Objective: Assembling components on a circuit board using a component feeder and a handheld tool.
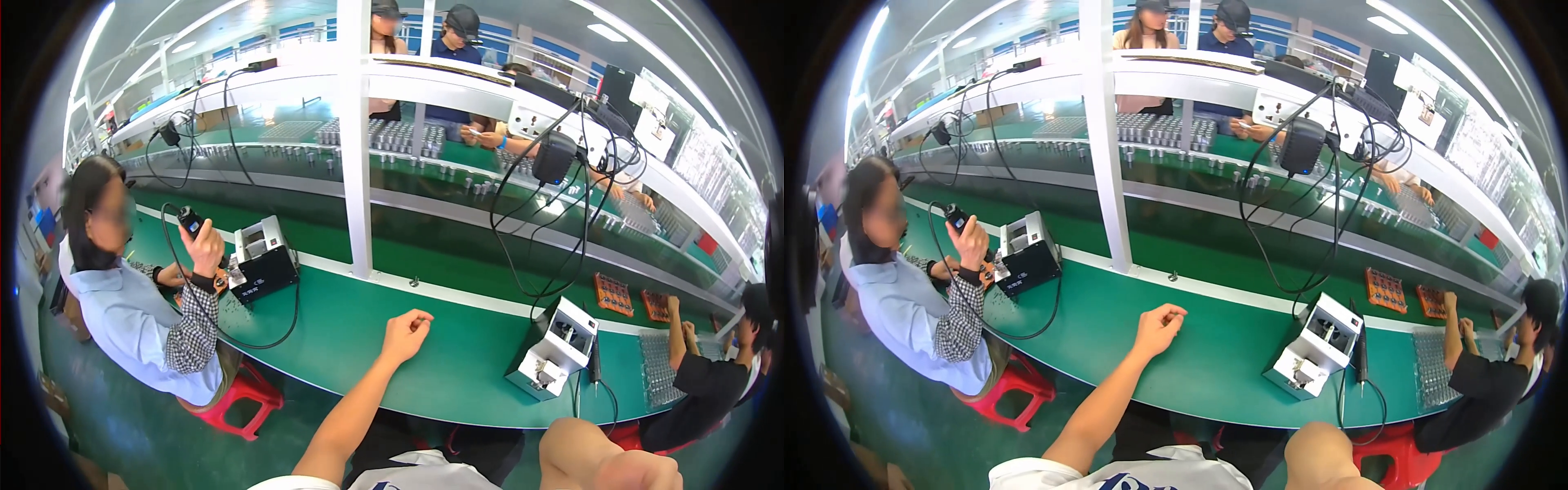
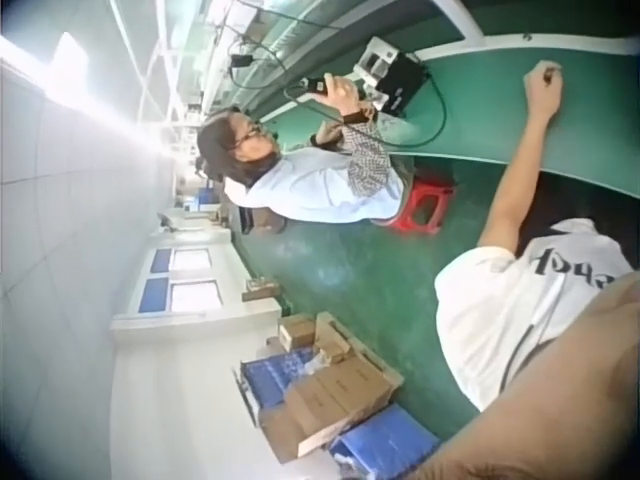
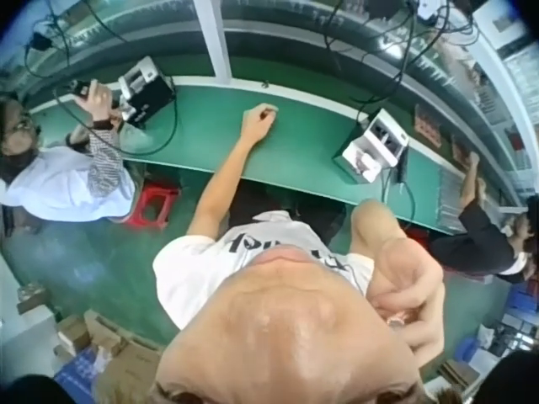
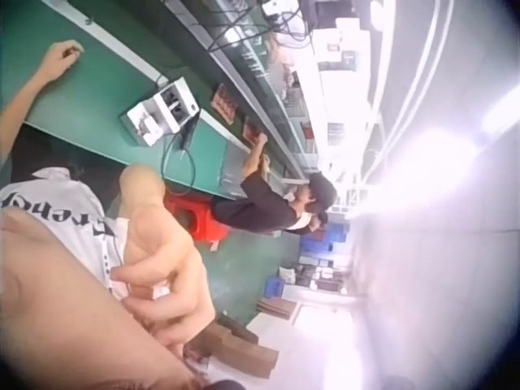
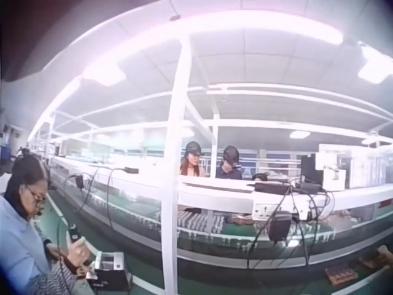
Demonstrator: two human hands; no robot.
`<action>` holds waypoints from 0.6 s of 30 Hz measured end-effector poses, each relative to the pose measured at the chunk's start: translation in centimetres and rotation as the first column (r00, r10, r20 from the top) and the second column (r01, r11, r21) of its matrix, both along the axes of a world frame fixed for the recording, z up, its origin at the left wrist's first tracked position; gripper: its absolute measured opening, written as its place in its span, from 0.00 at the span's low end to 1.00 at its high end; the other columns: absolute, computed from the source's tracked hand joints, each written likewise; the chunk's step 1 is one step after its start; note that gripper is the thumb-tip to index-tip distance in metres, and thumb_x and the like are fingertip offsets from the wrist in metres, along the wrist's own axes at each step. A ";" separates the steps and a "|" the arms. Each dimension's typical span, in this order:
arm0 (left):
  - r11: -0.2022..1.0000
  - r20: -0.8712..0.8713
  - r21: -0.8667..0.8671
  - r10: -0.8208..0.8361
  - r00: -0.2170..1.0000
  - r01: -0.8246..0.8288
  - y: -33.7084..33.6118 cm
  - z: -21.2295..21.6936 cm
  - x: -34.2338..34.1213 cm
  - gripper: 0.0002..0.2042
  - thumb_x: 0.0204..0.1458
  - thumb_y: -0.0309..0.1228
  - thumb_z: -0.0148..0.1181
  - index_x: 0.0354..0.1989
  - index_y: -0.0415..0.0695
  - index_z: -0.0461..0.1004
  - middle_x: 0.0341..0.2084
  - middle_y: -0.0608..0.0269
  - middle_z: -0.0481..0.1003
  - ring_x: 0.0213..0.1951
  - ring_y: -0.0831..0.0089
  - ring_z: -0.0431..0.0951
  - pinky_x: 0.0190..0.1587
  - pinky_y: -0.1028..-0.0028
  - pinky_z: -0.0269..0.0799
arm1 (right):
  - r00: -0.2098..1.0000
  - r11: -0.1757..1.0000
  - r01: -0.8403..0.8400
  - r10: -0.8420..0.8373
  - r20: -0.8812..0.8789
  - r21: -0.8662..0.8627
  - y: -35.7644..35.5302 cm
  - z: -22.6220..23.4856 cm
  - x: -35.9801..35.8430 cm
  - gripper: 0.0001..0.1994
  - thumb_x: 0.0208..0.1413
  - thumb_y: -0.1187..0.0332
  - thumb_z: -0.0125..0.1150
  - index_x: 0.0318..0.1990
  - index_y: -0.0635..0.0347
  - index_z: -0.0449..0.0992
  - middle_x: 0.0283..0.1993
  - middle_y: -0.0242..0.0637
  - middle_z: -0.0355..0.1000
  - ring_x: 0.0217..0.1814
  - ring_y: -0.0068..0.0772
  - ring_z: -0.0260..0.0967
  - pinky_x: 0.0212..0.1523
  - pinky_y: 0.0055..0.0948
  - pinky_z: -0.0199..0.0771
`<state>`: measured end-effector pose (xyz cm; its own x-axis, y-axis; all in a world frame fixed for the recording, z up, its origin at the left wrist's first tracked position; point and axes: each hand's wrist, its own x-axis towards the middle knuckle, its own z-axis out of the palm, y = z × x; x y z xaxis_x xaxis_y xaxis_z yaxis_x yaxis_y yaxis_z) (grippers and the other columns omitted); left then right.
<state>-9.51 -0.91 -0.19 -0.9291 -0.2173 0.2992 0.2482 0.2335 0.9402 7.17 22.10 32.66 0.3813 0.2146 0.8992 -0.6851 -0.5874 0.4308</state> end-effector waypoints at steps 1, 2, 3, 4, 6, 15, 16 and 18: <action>0.999 -0.009 -0.030 0.022 1.000 -0.022 -0.1 -0.1 0.2 0.07 0.58 0.27 0.60 0.40 0.40 0.81 0.21 0.69 0.77 0.23 0.83 0.74 0.27 0.78 0.71 | 1.000 1.000 0.005 -0.005 -0.006 -0.003 0.0 0.1 0.1 0.17 0.47 0.83 0.63 0.46 0.55 0.79 0.49 0.17 0.70 0.43 0.09 0.73 0.31 0.17 0.76; 0.995 -0.010 -0.062 0.076 0.997 -0.077 -1.0 -0.6 1.0 0.06 0.58 0.27 0.60 0.40 0.40 0.81 0.21 0.69 0.77 0.23 0.83 0.74 0.27 0.78 0.71 | 1.000 0.999 0.013 -0.014 -0.013 -0.051 -0.4 -0.2 -0.2 0.17 0.49 0.82 0.63 0.46 0.55 0.79 0.51 0.17 0.70 0.42 0.10 0.72 0.31 0.18 0.76; 0.993 -0.007 -0.067 0.100 0.995 -0.100 -1.6 -1.1 1.7 0.06 0.58 0.27 0.60 0.40 0.40 0.81 0.21 0.69 0.77 0.23 0.83 0.74 0.27 0.78 0.71 | 0.999 0.995 0.023 -0.025 -0.019 -0.098 -0.8 -0.5 -0.4 0.16 0.50 0.80 0.63 0.47 0.54 0.79 0.52 0.16 0.69 0.41 0.10 0.72 0.31 0.18 0.77; 0.991 -0.003 -0.031 0.127 0.992 -0.127 -2.0 -1.5 2.2 0.06 0.57 0.27 0.60 0.39 0.40 0.81 0.19 0.68 0.76 0.22 0.83 0.73 0.26 0.77 0.70 | 1.000 0.995 0.002 -0.004 -0.017 -0.102 -1.1 -0.7 -0.5 0.16 0.50 0.80 0.63 0.47 0.54 0.79 0.52 0.16 0.69 0.41 0.10 0.72 0.31 0.18 0.77; 0.989 0.001 0.008 0.147 0.989 -0.147 -2.0 -1.6 2.7 0.06 0.56 0.27 0.61 0.38 0.40 0.81 0.17 0.66 0.74 0.20 0.82 0.71 0.26 0.76 0.68 | 0.998 0.994 0.056 -0.052 0.036 -0.099 -1.3 -0.9 -0.2 0.15 0.53 0.77 0.62 0.48 0.52 0.78 0.53 0.15 0.67 0.38 0.10 0.70 0.31 0.19 0.77; 0.981 -0.055 -0.069 0.177 0.983 -0.180 -1.5 -1.1 3.5 0.06 0.55 0.27 0.61 0.38 0.40 0.81 0.18 0.62 0.76 0.20 0.78 0.74 0.26 0.75 0.70 | 0.993 0.997 -0.030 0.038 0.112 -0.069 -1.1 -0.6 1.0 0.13 0.51 0.79 0.62 0.43 0.51 0.79 0.45 0.16 0.70 0.31 0.09 0.69 0.28 0.20 0.75; 0.980 -0.062 -0.083 0.174 0.983 -0.179 -1.5 -1.0 3.6 0.06 0.55 0.27 0.61 0.38 0.40 0.81 0.17 0.62 0.76 0.20 0.77 0.74 0.27 0.74 0.70 | 0.993 0.997 -0.041 0.049 0.111 -0.072 -1.2 -0.4 1.1 0.13 0.51 0.79 0.62 0.43 0.51 0.79 0.45 0.16 0.70 0.31 0.09 0.69 0.28 0.20 0.75; 0.978 -0.067 -0.099 0.177 0.982 -0.183 -1.5 -1.0 3.9 0.06 0.55 0.28 0.61 0.38 0.40 0.81 0.17 0.62 0.76 0.20 0.77 0.74 0.27 0.74 0.71 | 0.967 0.969 -0.243 0.246 0.071 -0.042 -1.5 0.2 1.1 0.11 0.49 0.82 0.62 0.36 0.53 0.78 0.38 0.17 0.72 0.28 0.11 0.71 0.26 0.20 0.74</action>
<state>-5.65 -2.45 -1.16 -0.8581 -0.3444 0.3808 0.2460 0.3750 0.8938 8.25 20.61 32.88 0.2448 0.3227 0.9143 -0.5536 -0.7277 0.4050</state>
